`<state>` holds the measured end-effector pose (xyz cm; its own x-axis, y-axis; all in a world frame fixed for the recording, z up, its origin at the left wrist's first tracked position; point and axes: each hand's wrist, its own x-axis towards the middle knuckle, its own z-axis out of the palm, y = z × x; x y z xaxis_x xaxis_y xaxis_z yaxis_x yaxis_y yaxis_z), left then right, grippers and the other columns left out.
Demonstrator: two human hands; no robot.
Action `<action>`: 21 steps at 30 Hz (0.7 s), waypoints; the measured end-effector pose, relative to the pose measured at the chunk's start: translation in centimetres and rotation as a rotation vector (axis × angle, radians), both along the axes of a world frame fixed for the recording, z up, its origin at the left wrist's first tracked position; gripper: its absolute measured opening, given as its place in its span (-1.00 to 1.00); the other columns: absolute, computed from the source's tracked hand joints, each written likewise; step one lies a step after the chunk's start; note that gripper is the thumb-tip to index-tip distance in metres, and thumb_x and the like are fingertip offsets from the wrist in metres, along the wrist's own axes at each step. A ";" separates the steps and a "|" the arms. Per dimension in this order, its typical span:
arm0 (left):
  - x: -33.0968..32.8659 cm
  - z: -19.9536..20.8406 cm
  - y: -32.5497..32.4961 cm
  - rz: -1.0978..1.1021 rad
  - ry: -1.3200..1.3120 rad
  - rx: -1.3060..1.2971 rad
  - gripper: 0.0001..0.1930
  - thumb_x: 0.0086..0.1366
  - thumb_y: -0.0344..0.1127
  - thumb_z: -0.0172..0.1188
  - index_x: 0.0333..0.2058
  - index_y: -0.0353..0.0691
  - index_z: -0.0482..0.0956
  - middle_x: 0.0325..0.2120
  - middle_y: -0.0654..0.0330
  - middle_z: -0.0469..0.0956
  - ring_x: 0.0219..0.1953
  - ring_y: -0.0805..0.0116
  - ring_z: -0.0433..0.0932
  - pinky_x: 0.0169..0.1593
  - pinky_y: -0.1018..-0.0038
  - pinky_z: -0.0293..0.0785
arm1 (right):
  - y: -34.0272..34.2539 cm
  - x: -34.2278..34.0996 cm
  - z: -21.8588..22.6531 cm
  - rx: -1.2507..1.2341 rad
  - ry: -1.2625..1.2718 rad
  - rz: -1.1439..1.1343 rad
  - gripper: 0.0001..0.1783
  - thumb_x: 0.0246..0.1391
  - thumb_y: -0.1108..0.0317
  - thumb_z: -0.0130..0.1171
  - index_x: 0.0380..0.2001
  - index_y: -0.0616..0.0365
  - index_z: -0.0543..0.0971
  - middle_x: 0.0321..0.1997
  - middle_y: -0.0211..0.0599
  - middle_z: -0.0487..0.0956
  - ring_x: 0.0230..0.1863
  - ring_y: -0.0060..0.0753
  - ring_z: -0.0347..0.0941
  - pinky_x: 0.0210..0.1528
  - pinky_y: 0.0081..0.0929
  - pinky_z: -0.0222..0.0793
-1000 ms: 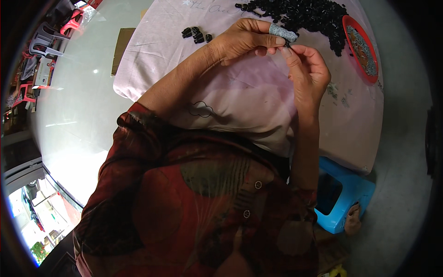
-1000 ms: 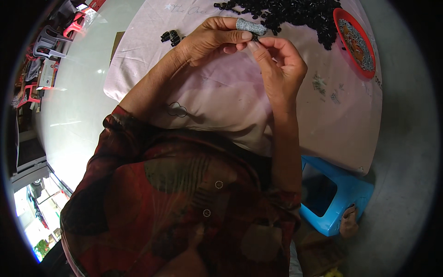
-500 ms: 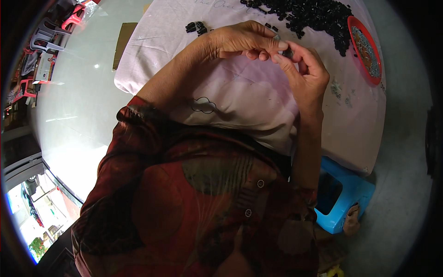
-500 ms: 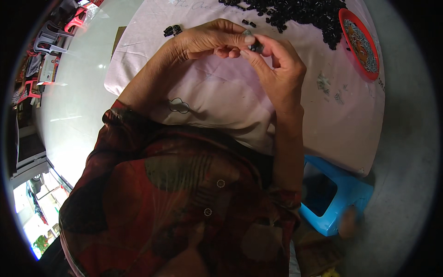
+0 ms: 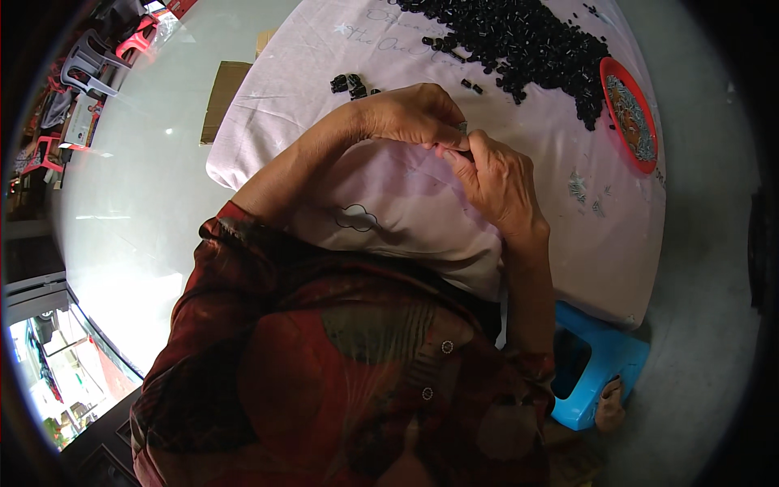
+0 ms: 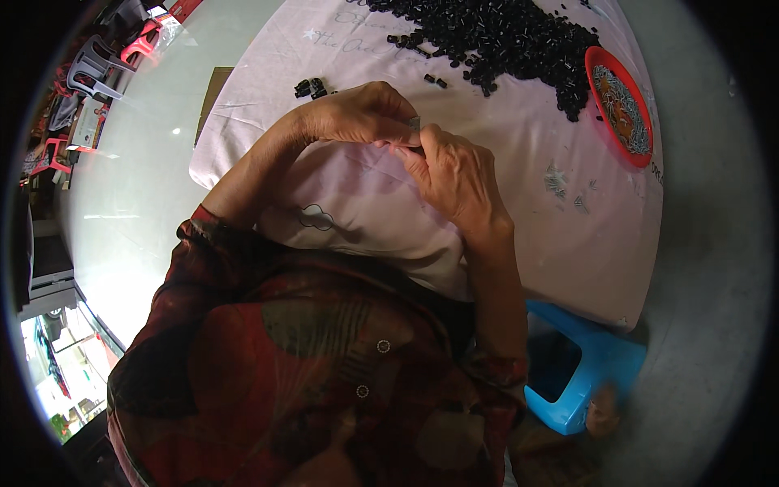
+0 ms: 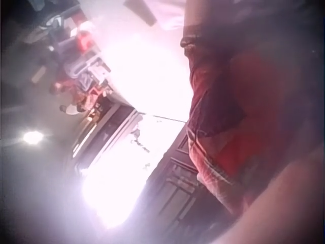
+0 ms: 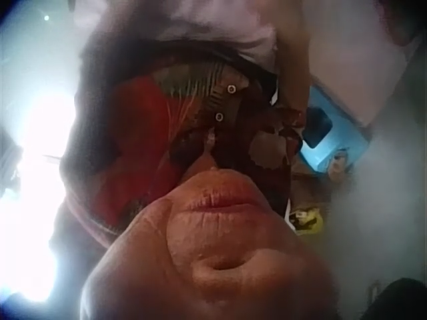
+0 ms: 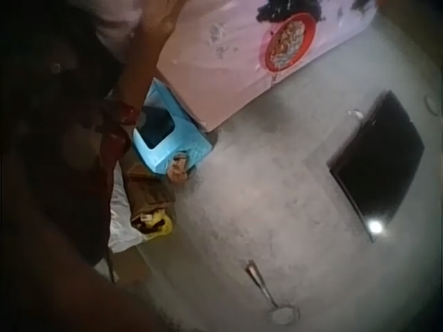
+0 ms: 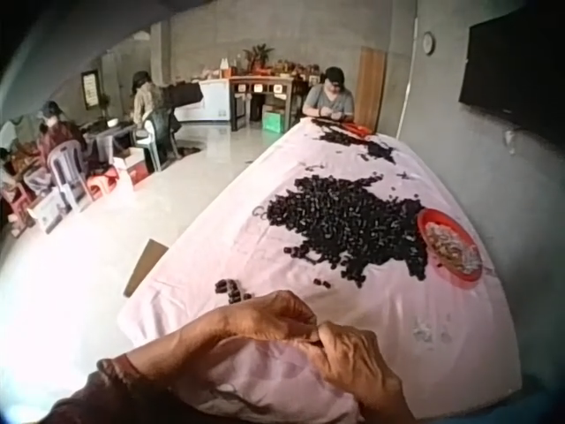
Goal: The person assembles small plastic components by inserting metal pins into black plastic pieces by hand and setting the assembled parts on the table.
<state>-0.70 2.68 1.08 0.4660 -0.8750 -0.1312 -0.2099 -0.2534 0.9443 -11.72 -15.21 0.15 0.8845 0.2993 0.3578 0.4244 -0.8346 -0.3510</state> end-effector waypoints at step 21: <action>-0.4 -0.3 1.3 0.037 0.095 0.003 -0.74 0.31 -0.19 0.23 -0.44 -0.28 0.62 -0.62 0.40 0.46 -0.54 0.68 0.33 -0.48 0.62 0.26 | 0.8 0.3 -0.1 0.072 0.045 0.029 -0.71 0.24 0.17 0.13 -0.36 0.20 0.42 -0.53 -0.05 0.54 -0.48 0.07 0.51 -0.40 -0.18 0.41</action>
<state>-1.06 3.95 0.78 0.4834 -0.8569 -0.1789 -0.1095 -0.2620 0.9589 -11.44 -14.38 0.08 0.8914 0.3000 0.3396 0.4306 -0.7942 -0.4287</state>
